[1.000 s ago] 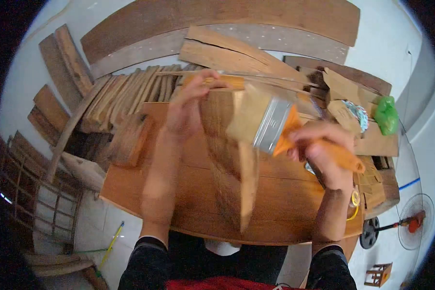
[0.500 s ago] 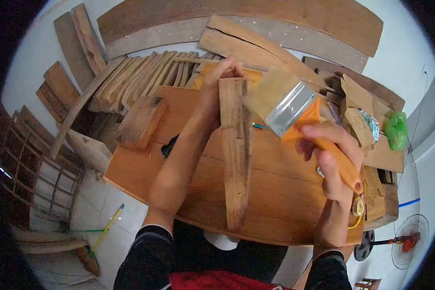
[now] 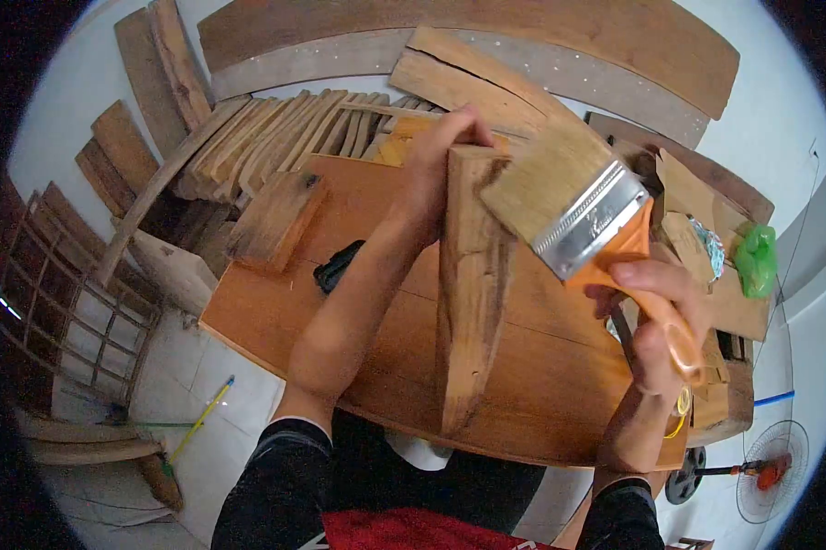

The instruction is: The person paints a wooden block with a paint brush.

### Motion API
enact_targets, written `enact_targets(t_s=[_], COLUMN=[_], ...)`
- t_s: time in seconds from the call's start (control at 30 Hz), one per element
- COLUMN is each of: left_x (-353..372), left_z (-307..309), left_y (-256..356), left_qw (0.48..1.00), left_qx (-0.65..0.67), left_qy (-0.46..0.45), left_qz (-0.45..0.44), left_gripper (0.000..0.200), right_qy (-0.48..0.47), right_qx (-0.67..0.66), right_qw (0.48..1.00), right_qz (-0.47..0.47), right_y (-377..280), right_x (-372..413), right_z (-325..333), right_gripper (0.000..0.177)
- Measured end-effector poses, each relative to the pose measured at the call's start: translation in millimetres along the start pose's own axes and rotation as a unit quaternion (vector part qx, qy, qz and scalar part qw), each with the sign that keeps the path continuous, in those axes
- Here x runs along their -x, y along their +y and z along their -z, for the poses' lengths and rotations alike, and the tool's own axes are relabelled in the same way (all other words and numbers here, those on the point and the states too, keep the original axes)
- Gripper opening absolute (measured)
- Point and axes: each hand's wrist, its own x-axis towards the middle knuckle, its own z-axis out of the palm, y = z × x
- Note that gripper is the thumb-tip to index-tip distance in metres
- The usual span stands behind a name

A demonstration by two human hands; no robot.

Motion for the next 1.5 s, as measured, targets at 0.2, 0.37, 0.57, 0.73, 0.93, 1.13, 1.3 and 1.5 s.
enact_targets(t_s=[0.2, 0.37, 0.57, 0.73, 0.93, 1.13, 1.3, 1.5], left_x=[-0.8, -5.5, -7.1, -4.3, -7.1, -8.6, -6.6, -5.1], left_z=[2.5, 7.6, 6.4, 3.7, 6.6, 5.2, 7.3, 6.2], left_y=[1.8, 0.2, -2.3, -0.5, -2.1, -0.7, 1.7, 2.1], left_qw=[0.998, 0.996, 0.993, 0.993, 0.995, 0.998, 0.998, 0.994], left_qx=[0.032, 0.037, 0.045, 0.049, 0.035, 0.028, -0.011, 0.048], left_qy=[-0.055, -0.074, -0.109, -0.100, -0.096, -0.046, -0.069, -0.097], left_qz=[0.008, 0.023, 0.017, 0.026, 0.016, 0.046, 0.008, 0.030], left_gripper=[0.041, 0.041, 0.042, 0.042, 0.043, 0.042, 0.041, 0.040], right_qy=[-0.005, -0.095, -0.031, -0.045, -0.159, -0.060, -0.096, -0.166], right_qx=[-0.046, -0.017, -0.031, -0.077, -0.026, 0.035, 0.026, -0.018], right_qw=[0.999, 0.995, 0.998, 0.996, 0.986, 0.996, 0.995, 0.986], right_qz=[0.001, 0.040, 0.033, 0.025, 0.036, 0.059, 0.012, 0.015], right_y=[7.0, 8.9, 3.4, 5.1, 3.1, 2.3, -1.8, -0.1], right_x=[3.8, -1.0, -0.6, 3.7, -4.7, -9.2, -8.7, -6.4], right_z=[2.8, -3.0, -14.4, -14.5, -12.1, -13.1, -1.3, 8.4], right_gripper=[0.031, 0.036, 0.045, 0.028, 0.032, 0.026, 0.015, 0.015])
